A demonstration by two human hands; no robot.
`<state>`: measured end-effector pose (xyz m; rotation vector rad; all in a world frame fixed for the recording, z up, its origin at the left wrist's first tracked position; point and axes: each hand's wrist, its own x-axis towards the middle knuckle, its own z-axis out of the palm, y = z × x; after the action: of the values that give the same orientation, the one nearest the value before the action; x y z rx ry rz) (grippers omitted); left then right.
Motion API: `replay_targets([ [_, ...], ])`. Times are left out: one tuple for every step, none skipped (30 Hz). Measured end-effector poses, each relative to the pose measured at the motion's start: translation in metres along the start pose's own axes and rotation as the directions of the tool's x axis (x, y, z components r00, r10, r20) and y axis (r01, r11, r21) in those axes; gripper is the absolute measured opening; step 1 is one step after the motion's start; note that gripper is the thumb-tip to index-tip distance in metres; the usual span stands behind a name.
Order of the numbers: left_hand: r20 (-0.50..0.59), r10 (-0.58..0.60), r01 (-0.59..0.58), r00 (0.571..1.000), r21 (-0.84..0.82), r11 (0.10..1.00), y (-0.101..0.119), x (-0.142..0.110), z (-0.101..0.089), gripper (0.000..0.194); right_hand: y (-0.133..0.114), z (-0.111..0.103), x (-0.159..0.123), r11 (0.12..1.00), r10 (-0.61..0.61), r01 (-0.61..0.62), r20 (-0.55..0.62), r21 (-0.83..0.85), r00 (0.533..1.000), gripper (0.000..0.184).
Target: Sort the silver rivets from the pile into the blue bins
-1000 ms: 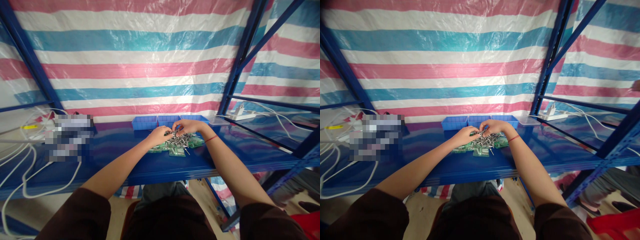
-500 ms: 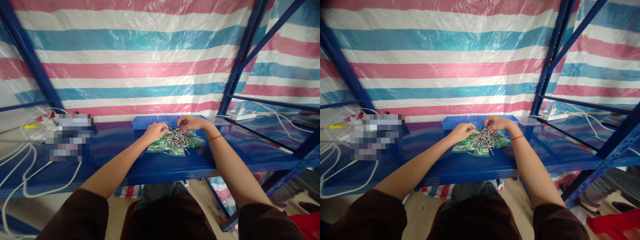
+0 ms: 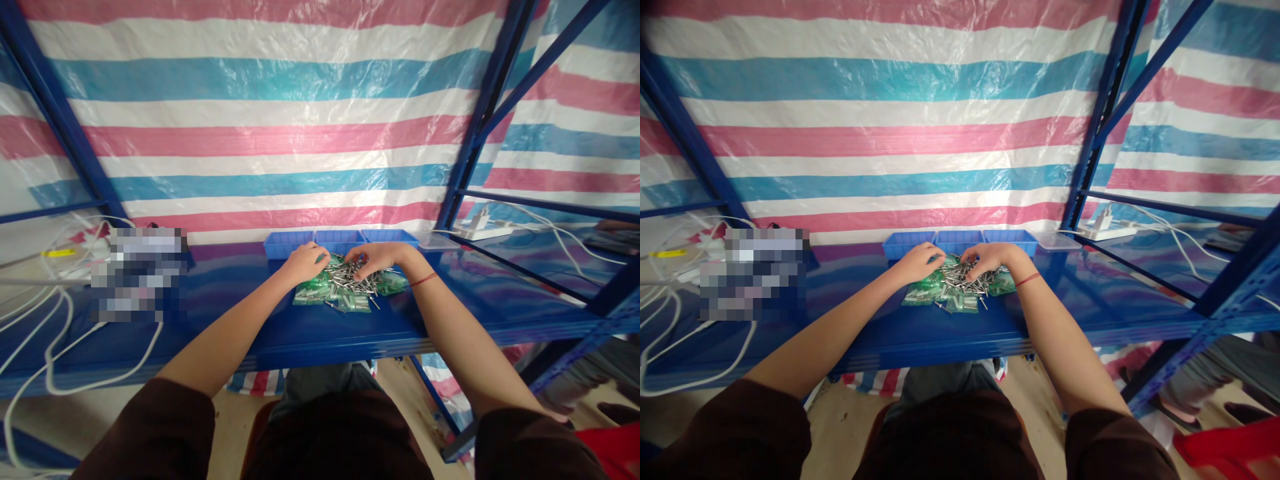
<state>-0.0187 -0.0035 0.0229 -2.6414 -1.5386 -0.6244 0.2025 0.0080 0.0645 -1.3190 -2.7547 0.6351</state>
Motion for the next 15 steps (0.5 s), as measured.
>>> replay_targets([
  [0.02, 0.032, -0.031, 0.999, -0.027, 0.999, 0.004, -0.001, 0.0, 0.039, 0.0, 0.002, 0.002, 1.0, 0.002, -0.001, 0.002, -0.016, 1.0, 0.061],
  [0.049, 0.067, -0.064, 0.997, -0.055, 0.996, 0.009, -0.003, -0.001, 0.046, 0.0, 0.003, 0.004, 1.0, 0.0, 0.0, -0.001, -0.022, 1.0, 0.058],
  [0.088, 0.098, -0.091, 0.991, -0.079, 0.993, 0.013, -0.005, -0.002, 0.053, 0.0, 0.004, 0.006, 1.0, -0.004, 0.004, -0.006, -0.021, 1.0, 0.054],
  [0.122, 0.112, -0.101, 0.986, -0.094, 0.99, 0.018, -0.007, -0.003, 0.059, 0.001, 0.005, 0.008, 1.0, -0.01, 0.01, -0.014, -0.016, 1.0, 0.05],
  [0.167, 0.123, -0.107, 0.978, -0.102, 0.989, 0.023, -0.009, -0.004, 0.065, 0.001, 0.006, 0.009, 1.0, -0.019, 0.018, -0.024, -0.012, 1.0, 0.047],
  [0.214, 0.127, -0.107, 0.969, -0.103, 0.989, 0.026, -0.011, -0.005, 0.071, 0.002, 0.007, 0.01, 1.0, -0.028, 0.028, -0.037, -0.01, 0.999, 0.044],
  [0.247, 0.128, -0.107, 0.961, -0.096, 0.99, 0.029, -0.012, -0.005, 0.077, 0.003, 0.007, 0.011, 0.999, -0.038, 0.037, -0.05, -0.011, 0.998, 0.041],
  [0.272, 0.131, -0.111, 0.953, -0.088, 0.99, 0.03, -0.013, -0.005, 0.082, 0.004, 0.007, 0.012, 0.999, -0.046, 0.045, -0.062, -0.014, 0.997, 0.038],
  [0.283, 0.137, -0.119, 0.949, -0.079, 0.99, 0.03, -0.013, -0.003, 0.086, 0.005, 0.007, 0.012, 0.999, -0.051, 0.05, -0.072, -0.014, 0.996, 0.036],
  [0.278, 0.146, -0.131, 0.949, -0.074, 0.989, 0.03, -0.013, -0.001, 0.086, 0.006, 0.007, 0.013, 0.999, -0.054, 0.053, -0.083, -0.011, 0.995, 0.034],
  [0.261, 0.16, -0.146, 0.952, -0.072, 0.987, 0.029, -0.013, 0.001, 0.083, 0.008, 0.007, 0.014, 0.998, -0.058, 0.057, -0.094, -0.005, 0.994, 0.032],
  [0.232, 0.173, -0.161, 0.957, -0.073, 0.984, 0.027, -0.012, 0.004, 0.078, 0.009, 0.006, 0.014, 0.998, -0.063, 0.063, -0.105, 0.002, 0.993, 0.029],
  [0.197, 0.186, -0.175, 0.963, -0.075, 0.982, 0.026, -0.011, 0.006, 0.07, 0.011, 0.006, 0.015, 0.998, -0.068, 0.069, -0.116, 0.01, 0.991, 0.027],
  [0.16, 0.199, -0.189, 0.967, -0.078, 0.979, 0.025, -0.01, 0.009, 0.062, 0.013, 0.005, 0.016, 0.997, -0.072, 0.075, -0.133, 0.02, 0.988, 0.025],
  [0.125, 0.212, -0.203, 0.969, -0.082, 0.976, 0.024, -0.009, 0.011, 0.054, 0.015, 0.005, 0.016, 0.996, -0.076, 0.081, -0.156, 0.03, 0.985, 0.023],
])
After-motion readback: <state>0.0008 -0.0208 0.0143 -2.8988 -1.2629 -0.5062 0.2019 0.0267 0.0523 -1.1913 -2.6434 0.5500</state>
